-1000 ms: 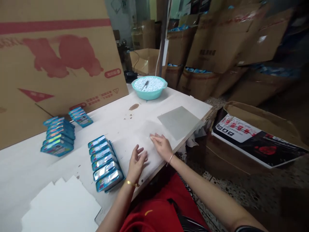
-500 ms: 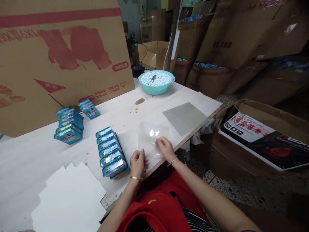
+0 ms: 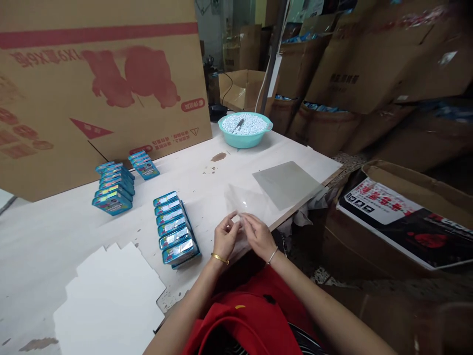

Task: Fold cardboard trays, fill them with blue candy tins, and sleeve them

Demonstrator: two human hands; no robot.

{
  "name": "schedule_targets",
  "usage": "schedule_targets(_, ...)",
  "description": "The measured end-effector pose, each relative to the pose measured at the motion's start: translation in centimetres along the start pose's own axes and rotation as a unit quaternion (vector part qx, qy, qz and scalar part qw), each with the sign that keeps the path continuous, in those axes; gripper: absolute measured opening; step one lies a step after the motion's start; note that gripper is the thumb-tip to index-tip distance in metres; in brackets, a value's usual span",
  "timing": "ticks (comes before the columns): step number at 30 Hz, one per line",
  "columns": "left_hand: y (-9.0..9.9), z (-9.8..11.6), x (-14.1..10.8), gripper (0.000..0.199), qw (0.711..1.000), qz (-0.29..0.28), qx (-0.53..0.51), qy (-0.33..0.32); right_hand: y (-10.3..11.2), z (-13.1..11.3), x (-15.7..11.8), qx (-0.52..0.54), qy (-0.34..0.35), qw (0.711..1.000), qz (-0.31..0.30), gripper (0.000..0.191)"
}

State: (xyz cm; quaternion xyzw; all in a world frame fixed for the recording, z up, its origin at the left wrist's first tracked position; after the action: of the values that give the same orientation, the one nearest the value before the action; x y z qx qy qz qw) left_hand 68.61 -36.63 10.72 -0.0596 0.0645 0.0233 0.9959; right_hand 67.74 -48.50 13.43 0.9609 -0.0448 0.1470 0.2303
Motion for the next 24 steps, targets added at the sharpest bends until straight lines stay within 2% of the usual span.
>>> schedule_targets(3, -1.2, 1.4, 0.2, 0.041, 0.999, -0.024, -0.042, 0.018, 5.7, -2.3, 1.9, -0.109, 0.025, 0.987, 0.114, 0.038)
schedule_targets(5, -2.2, 3.2, 0.7, 0.042, 0.997, -0.038, -0.074, 0.006, 9.7, -6.3, 2.7, -0.174, 0.075, 0.964, 0.188, 0.036)
schedule_targets(7, -2.9, 4.6, 1.3, 0.038, 0.994, -0.041, -0.098, -0.006, 11.5, -10.7, 3.1, -0.231, 0.138, 0.939, 0.213, 0.037)
schedule_targets(8, -3.0, 4.7, 1.5, 0.036, 0.994, -0.035, -0.105, -0.004, 11.1, -12.4, 3.2, -0.258, 0.163, 0.932, 0.196, 0.038)
schedule_targets(9, -2.7, 4.4, 1.7, 0.034, 0.994, -0.023, -0.106, 0.007, 9.9, -13.5, 3.4, -0.285, 0.181, 0.928, 0.158, 0.039)
schedule_targets(11, -1.1, 2.4, 1.6, 0.031, 0.996, 0.027, -0.075, 0.046, 5.8, -12.9, 3.6, -0.336, 0.18, 0.923, 0.049, 0.04)
schedule_targets(13, 1.9, 0.7, 0.7, 0.027, 0.994, 0.105, 0.0, 0.044, 1.2, -9.2, 3.4, -0.375, 0.132, 0.916, -0.062, 0.039)
schedule_targets(15, 4.8, 1.2, -0.8, 0.024, 0.979, 0.168, 0.107, -0.042, -2.1, -4.9, 3.0, -0.388, 0.069, 0.91, -0.132, 0.036)
schedule_targets(16, 5.2, 2.1, -1.6, 0.021, 0.967, 0.166, 0.165, -0.104, -3.2, -3.1, 2.8, -0.387, 0.044, 0.909, -0.15, 0.034)
schedule_targets(17, 4.7, 3.0, -2.2, 0.016, 0.952, 0.133, 0.222, -0.164, -3.9, -2.0, 2.7, -0.382, 0.026, 0.91, -0.159, 0.032)
schedule_targets(19, 2.3, 3.8, -3.0, 0.017, 0.912, 0.01, 0.329, -0.243, -4.2, -1.3, 2.5, -0.365, 0.016, 0.916, -0.164, 0.026)
schedule_targets(21, -0.2, 3.2, -2.9, 0.027, 0.86, -0.11, 0.411, -0.28, -3.9, -2.2, 2.5, -0.345, 0.027, 0.923, -0.172, 0.02)
schedule_targets(24, -2.6, 1.4, -0.4, 0.038, 0.782, -0.195, 0.496, -0.322, -3.3, -3.8, 3.0, -0.327, 0.054, 0.924, -0.193, 0.02)
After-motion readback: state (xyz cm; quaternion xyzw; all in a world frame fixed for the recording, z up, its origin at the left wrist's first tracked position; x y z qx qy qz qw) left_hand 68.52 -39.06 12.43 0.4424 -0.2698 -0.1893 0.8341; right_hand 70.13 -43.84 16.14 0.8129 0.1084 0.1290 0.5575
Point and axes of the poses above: each hand's wrist, its own x-axis towards the middle knuckle, its own y-axis out of the back of the hand, z = x × y, the point moved 10 cm from there along x, towards the middle knuckle, and after that the axes turned 3 degrees about z, right-handed, at the moved point
